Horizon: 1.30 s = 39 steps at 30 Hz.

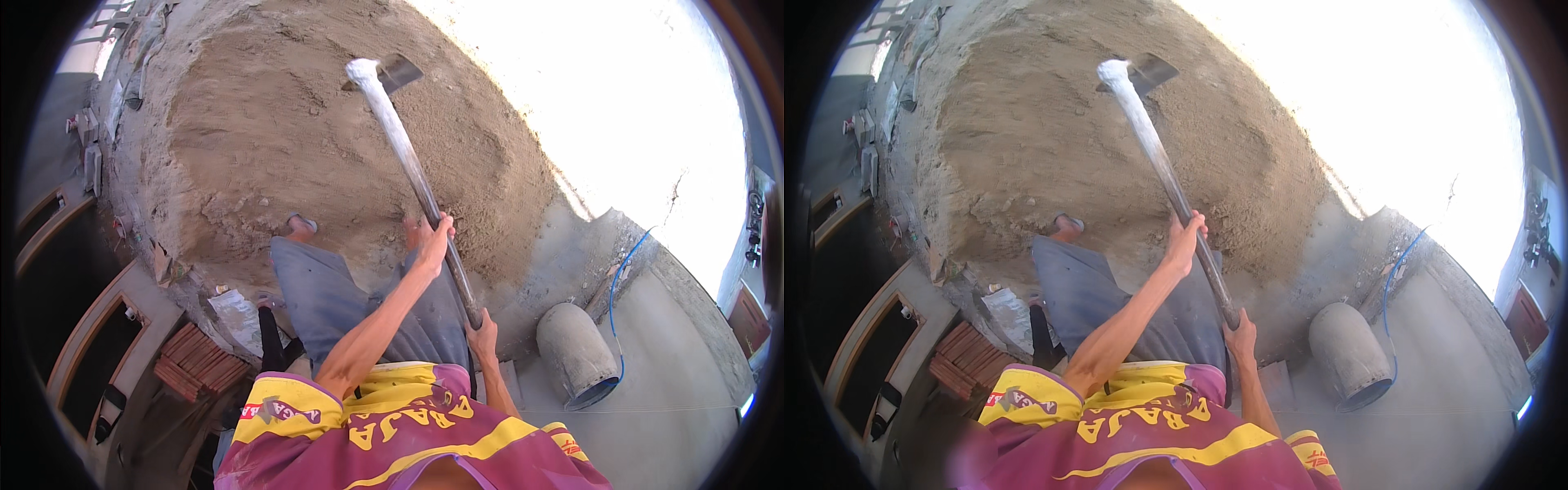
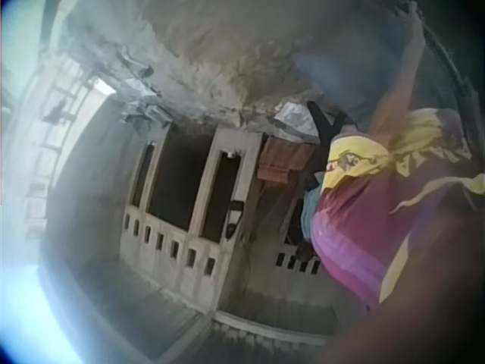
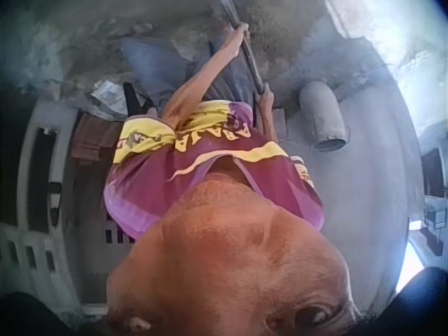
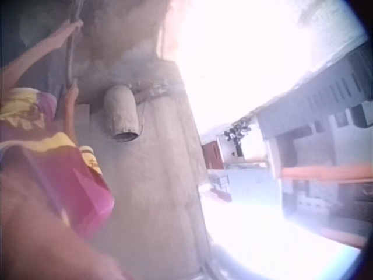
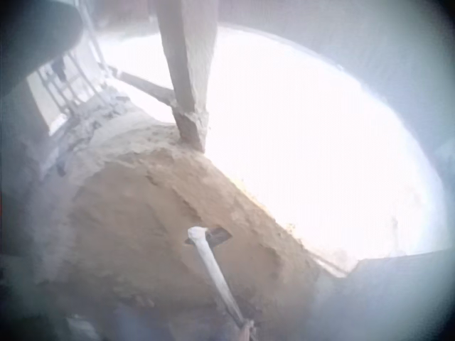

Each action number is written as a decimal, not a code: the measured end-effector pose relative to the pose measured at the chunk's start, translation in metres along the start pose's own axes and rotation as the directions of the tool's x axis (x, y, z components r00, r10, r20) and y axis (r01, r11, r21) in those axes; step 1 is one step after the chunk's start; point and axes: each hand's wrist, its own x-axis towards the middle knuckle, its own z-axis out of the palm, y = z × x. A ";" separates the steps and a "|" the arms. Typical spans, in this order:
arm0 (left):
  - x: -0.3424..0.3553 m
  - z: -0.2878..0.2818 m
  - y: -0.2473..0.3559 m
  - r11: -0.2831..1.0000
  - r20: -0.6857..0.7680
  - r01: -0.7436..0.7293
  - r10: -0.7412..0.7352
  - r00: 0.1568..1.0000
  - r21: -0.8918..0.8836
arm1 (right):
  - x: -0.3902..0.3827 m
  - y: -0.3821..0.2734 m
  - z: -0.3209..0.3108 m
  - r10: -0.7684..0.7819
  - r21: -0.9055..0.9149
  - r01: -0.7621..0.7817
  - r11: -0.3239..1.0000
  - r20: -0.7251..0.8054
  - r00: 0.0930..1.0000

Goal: The person picks up a mallet from a bucket, walks across a tiled floor to a pile of sand, and uses a hoe to mix the sand by repeatedly pulling it toward their feet.

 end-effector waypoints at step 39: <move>0.008 -0.020 0.028 0.988 -0.026 -0.004 0.000 1.000 -0.151 | 0.034 -0.033 0.033 -0.090 0.109 0.093 0.990 -0.034 0.995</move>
